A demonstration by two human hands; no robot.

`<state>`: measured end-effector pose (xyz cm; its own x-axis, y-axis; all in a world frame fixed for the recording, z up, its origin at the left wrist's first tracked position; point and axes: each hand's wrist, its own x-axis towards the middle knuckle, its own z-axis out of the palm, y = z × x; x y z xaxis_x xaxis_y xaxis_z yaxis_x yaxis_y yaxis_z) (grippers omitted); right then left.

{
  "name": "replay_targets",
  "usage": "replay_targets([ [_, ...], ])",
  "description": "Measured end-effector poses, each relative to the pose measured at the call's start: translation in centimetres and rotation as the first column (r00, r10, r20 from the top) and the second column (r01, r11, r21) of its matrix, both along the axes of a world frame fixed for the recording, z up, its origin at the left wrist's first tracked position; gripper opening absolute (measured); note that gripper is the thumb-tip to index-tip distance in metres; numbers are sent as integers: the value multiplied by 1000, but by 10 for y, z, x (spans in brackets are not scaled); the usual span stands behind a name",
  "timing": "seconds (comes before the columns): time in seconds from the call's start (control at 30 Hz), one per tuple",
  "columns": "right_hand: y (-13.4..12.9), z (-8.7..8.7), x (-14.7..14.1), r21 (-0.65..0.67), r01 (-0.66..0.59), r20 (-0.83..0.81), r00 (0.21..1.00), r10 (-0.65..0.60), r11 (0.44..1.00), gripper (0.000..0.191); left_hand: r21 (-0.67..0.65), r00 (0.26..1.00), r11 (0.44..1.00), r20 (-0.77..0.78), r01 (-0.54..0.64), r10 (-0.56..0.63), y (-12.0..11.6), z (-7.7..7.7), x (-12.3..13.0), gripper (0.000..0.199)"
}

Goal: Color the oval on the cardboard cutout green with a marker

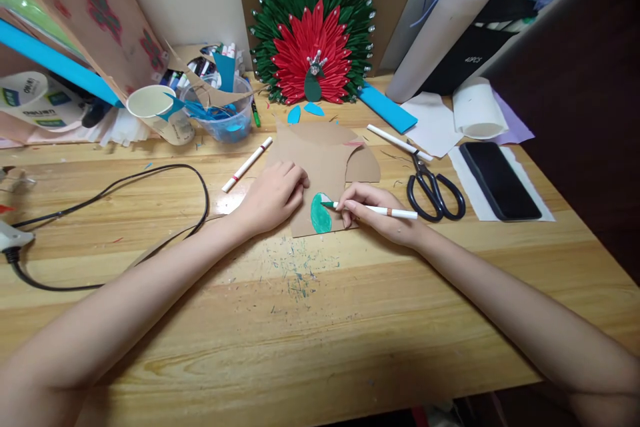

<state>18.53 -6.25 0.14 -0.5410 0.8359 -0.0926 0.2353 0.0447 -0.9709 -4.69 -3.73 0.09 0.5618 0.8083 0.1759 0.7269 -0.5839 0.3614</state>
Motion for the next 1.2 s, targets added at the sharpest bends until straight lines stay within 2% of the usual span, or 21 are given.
replay_targets([
  [0.23,-1,-1,0,-28,22,-2,1000,-23,999,23,3,1000,1000,6,6,-6,0,-1,0,14],
  [0.73,0,-1,-1,74,36,57,998,-40,997,19,5,1000,1000,-15,-14,14,0,0,0,15],
  [1.2,0,-2,1,26,30,50,998,-31,999,20,8,1000,1000,-14,-15,15,0,-1,0,14],
])
